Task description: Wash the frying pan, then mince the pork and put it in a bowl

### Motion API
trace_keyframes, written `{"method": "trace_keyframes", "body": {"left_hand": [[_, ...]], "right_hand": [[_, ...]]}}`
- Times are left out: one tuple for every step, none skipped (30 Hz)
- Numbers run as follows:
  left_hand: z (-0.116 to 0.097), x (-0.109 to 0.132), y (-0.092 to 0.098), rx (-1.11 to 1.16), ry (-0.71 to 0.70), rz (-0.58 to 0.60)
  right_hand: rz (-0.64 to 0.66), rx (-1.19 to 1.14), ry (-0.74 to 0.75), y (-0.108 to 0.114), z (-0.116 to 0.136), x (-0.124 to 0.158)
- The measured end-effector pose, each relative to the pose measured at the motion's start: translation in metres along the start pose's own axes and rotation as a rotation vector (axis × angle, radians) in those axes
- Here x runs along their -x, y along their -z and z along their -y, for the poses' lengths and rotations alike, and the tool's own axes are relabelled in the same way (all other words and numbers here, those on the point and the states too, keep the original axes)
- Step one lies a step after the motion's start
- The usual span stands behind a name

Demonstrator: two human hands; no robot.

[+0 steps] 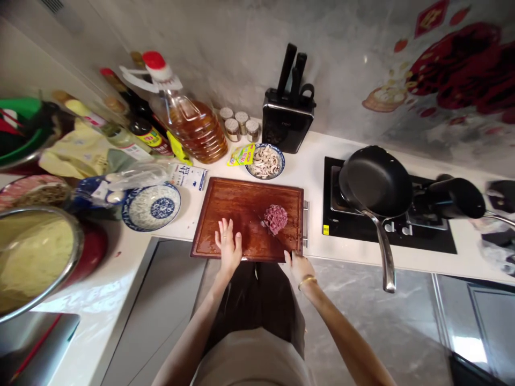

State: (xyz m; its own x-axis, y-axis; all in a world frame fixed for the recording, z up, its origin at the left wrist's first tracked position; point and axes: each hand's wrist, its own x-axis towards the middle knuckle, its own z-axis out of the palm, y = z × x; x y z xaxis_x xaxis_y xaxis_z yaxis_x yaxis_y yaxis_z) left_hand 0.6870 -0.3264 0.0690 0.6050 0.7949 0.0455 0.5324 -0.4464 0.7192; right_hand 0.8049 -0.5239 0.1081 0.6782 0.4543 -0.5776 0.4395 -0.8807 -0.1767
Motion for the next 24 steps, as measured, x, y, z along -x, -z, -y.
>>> {"method": "trace_keyframes", "body": {"left_hand": [[0.0,0.0,-0.002,-0.007,-0.01,0.007],[0.0,0.001,-0.004,-0.014,-0.018,0.01],[0.001,0.002,-0.006,-0.02,-0.024,0.014],[0.001,0.004,-0.007,-0.024,-0.027,0.017],[0.002,0.005,-0.009,-0.026,-0.033,0.021],[0.002,0.006,-0.011,-0.028,-0.039,0.03],[0.003,0.008,-0.013,-0.029,-0.044,0.038],[0.004,0.009,-0.014,-0.03,-0.045,0.045],[0.005,0.01,-0.014,-0.031,-0.041,0.048],[0.006,0.011,-0.014,-0.03,-0.035,0.047],[0.007,0.011,-0.014,-0.03,-0.03,0.047],[0.008,0.011,-0.014,-0.032,-0.03,0.049],[0.009,0.011,-0.013,-0.036,-0.034,0.049],[0.01,0.011,-0.013,-0.04,-0.037,0.044],[0.011,0.01,-0.012,-0.045,-0.037,0.036],[0.012,0.009,-0.011,-0.047,-0.033,0.024],[0.012,0.008,-0.011,-0.047,-0.03,0.016],[0.012,0.007,-0.01,-0.044,-0.03,0.013],[0.012,0.007,-0.009,-0.039,-0.032,0.012],[0.011,0.006,-0.009,-0.035,-0.034,0.014],[0.011,0.006,-0.008,-0.032,-0.034,0.014],[0.01,0.006,-0.008,-0.03,-0.03,0.011],[0.01,0.006,-0.008,-0.029,-0.027,0.009],[0.009,0.006,-0.008,-0.03,-0.027,0.007]], "right_hand": [[-0.001,0.009,-0.002,0.001,-0.002,0.0],[-0.003,0.017,-0.006,0.002,-0.003,0.001],[-0.005,0.025,-0.011,0.002,-0.005,0.002],[-0.006,0.033,-0.015,0.003,-0.007,0.004],[-0.007,0.04,-0.017,0.003,-0.007,0.006],[-0.009,0.046,-0.014,0.003,-0.007,0.008],[-0.012,0.052,-0.009,0.003,-0.006,0.009],[-0.016,0.058,-0.002,0.002,-0.005,0.01],[-0.018,0.066,0.004,0.001,-0.003,0.01],[-0.016,0.075,0.01,0.0,0.0,0.009],[-0.011,0.084,0.016,-0.001,0.002,0.007],[-0.005,0.091,0.022,-0.001,0.003,0.004],[0.0,0.095,0.026,-0.001,0.003,0.002],[0.001,0.097,0.029,-0.001,0.003,0.0],[-0.001,0.095,0.03,0.0,0.001,-0.002],[-0.006,0.092,0.028,0.001,-0.001,-0.003],[-0.011,0.087,0.025,0.003,-0.003,-0.004],[-0.016,0.081,0.021,0.004,-0.005,-0.004],[-0.022,0.073,0.015,0.005,-0.008,-0.005],[-0.03,0.063,0.008,0.005,-0.009,-0.005],[-0.04,0.053,-0.001,0.005,-0.01,-0.006],[-0.051,0.04,-0.01,0.005,-0.011,-0.007],[-0.062,0.028,-0.018,0.005,-0.011,-0.009],[-0.072,0.015,-0.024,0.005,-0.011,-0.011]]}}
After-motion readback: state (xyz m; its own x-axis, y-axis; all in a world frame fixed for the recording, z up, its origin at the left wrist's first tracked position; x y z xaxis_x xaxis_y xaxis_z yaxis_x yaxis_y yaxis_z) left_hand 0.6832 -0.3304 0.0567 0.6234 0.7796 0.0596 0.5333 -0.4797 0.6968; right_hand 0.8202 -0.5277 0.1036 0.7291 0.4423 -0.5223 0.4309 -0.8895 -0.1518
